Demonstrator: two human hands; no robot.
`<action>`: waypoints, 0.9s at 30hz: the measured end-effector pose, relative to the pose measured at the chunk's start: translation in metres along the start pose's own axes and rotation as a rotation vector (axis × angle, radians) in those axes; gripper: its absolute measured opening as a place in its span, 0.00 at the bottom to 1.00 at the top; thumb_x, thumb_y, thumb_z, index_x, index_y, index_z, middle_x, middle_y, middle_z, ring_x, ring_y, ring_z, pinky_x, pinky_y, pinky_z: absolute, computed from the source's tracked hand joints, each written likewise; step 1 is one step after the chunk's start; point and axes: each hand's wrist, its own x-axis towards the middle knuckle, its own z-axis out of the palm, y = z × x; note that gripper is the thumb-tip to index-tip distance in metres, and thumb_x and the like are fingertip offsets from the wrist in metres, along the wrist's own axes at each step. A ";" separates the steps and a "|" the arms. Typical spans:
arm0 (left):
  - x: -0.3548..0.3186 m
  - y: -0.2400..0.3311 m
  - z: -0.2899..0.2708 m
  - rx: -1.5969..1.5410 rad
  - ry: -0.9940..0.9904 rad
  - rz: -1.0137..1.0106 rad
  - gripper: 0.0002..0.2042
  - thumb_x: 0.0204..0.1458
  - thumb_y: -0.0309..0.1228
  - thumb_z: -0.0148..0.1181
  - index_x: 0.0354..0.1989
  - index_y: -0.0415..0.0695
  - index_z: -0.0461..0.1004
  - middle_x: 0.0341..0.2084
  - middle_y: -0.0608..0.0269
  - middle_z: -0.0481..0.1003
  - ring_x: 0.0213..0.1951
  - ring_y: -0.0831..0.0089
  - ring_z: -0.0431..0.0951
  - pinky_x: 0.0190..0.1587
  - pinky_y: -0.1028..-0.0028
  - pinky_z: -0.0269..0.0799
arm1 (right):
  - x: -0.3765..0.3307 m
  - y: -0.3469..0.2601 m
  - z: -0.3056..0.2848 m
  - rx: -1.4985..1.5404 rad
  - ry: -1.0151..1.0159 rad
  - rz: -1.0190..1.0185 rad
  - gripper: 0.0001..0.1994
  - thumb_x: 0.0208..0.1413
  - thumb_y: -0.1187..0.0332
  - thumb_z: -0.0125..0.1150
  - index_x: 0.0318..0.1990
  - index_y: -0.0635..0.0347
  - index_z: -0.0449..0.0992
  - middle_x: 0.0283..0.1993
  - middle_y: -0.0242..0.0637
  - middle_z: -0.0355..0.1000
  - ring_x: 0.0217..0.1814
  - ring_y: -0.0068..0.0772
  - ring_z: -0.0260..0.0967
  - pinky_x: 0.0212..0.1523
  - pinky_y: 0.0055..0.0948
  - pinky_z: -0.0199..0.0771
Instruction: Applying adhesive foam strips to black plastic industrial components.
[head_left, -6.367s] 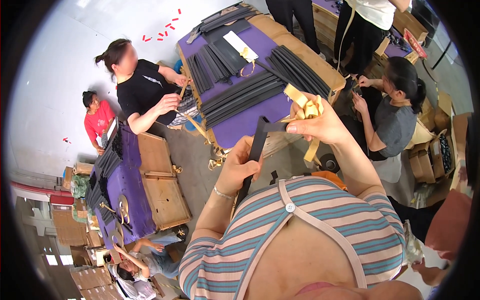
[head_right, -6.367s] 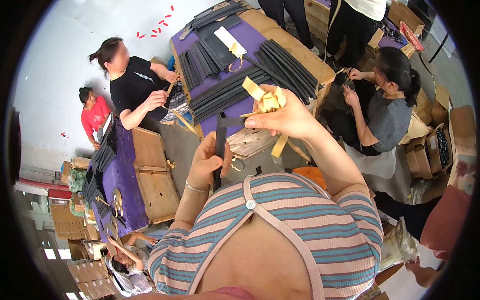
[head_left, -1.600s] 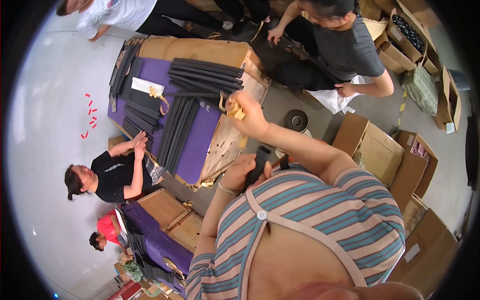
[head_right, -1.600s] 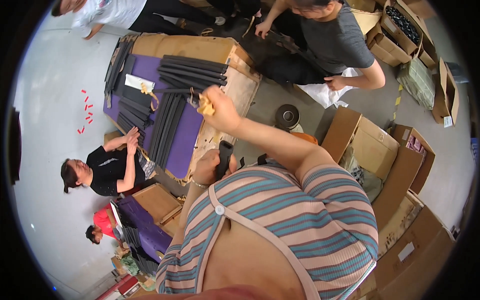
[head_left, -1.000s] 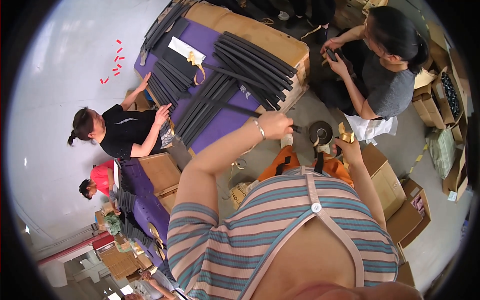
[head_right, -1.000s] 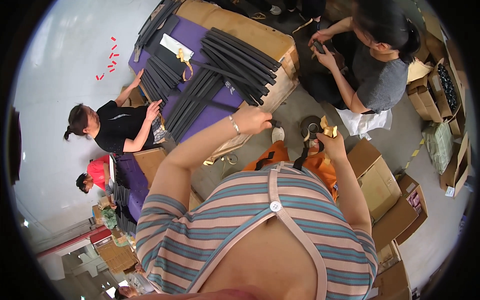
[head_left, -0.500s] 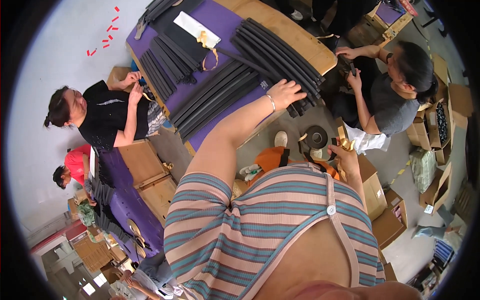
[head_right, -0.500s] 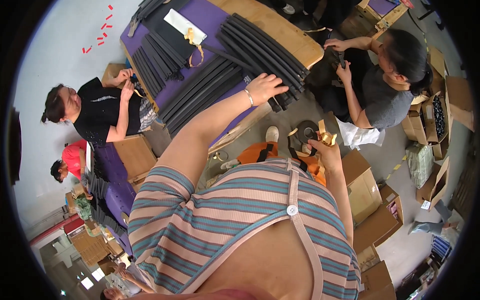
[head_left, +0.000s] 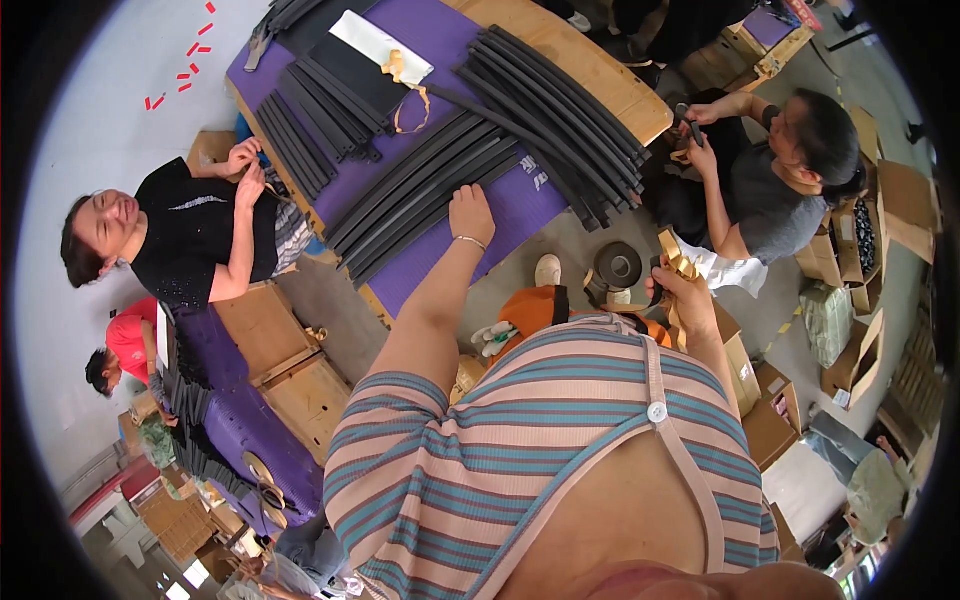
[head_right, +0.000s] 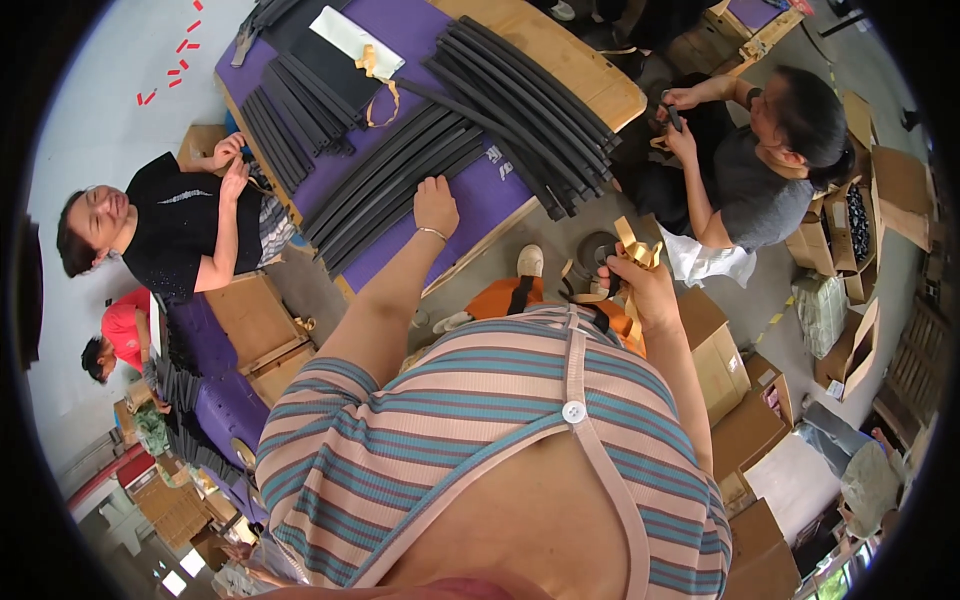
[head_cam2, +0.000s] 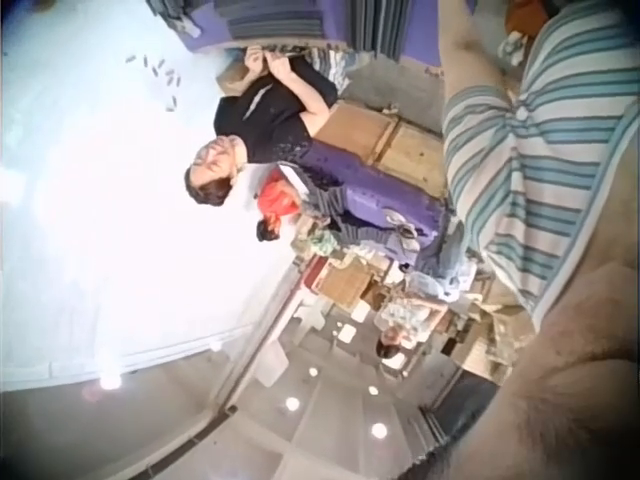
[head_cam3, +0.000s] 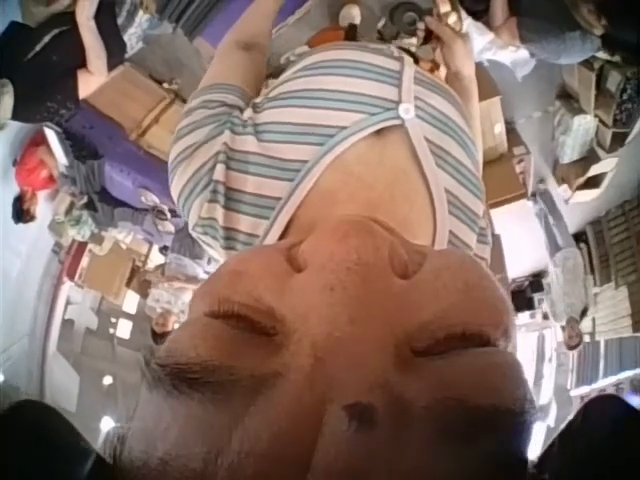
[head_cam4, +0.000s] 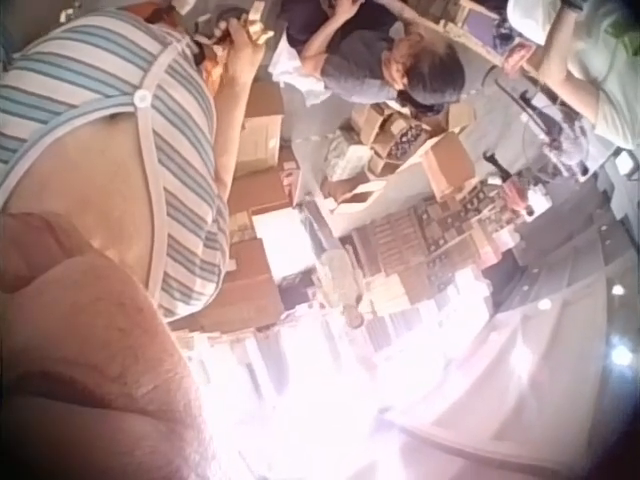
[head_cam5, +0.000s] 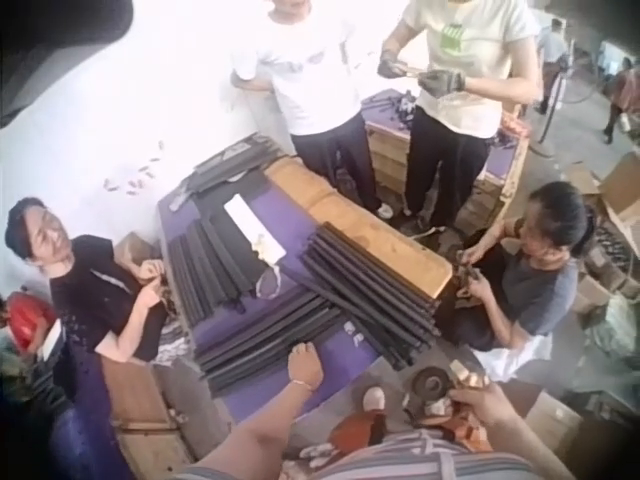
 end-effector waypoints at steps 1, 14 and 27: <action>0.003 0.002 -0.004 -0.001 0.020 -0.011 0.15 0.45 0.32 0.52 0.41 0.39 0.66 0.36 0.55 0.66 0.41 0.60 0.67 0.42 0.67 0.66 | 0.000 -0.001 0.002 0.001 -0.002 -0.004 0.09 0.48 0.78 0.56 0.39 0.65 0.67 0.31 0.38 0.69 0.30 0.28 0.70 0.29 0.24 0.73; 0.003 0.001 0.005 -0.273 0.051 -0.016 0.11 0.41 0.30 0.58 0.34 0.42 0.68 0.37 0.51 0.64 0.43 0.53 0.66 0.44 0.61 0.64 | -0.010 -0.021 0.010 0.075 -0.088 -0.099 0.09 0.48 0.76 0.59 0.37 0.65 0.68 0.30 0.36 0.69 0.28 0.27 0.70 0.26 0.22 0.73; -0.006 0.014 -0.114 -0.643 -0.023 0.326 0.12 0.52 0.30 0.45 0.42 0.36 0.61 0.20 0.48 0.71 0.24 0.52 0.73 0.27 0.60 0.68 | -0.031 -0.077 0.003 0.041 -0.200 -0.375 0.08 0.53 0.67 0.57 0.34 0.63 0.69 0.26 0.32 0.69 0.23 0.21 0.66 0.23 0.19 0.68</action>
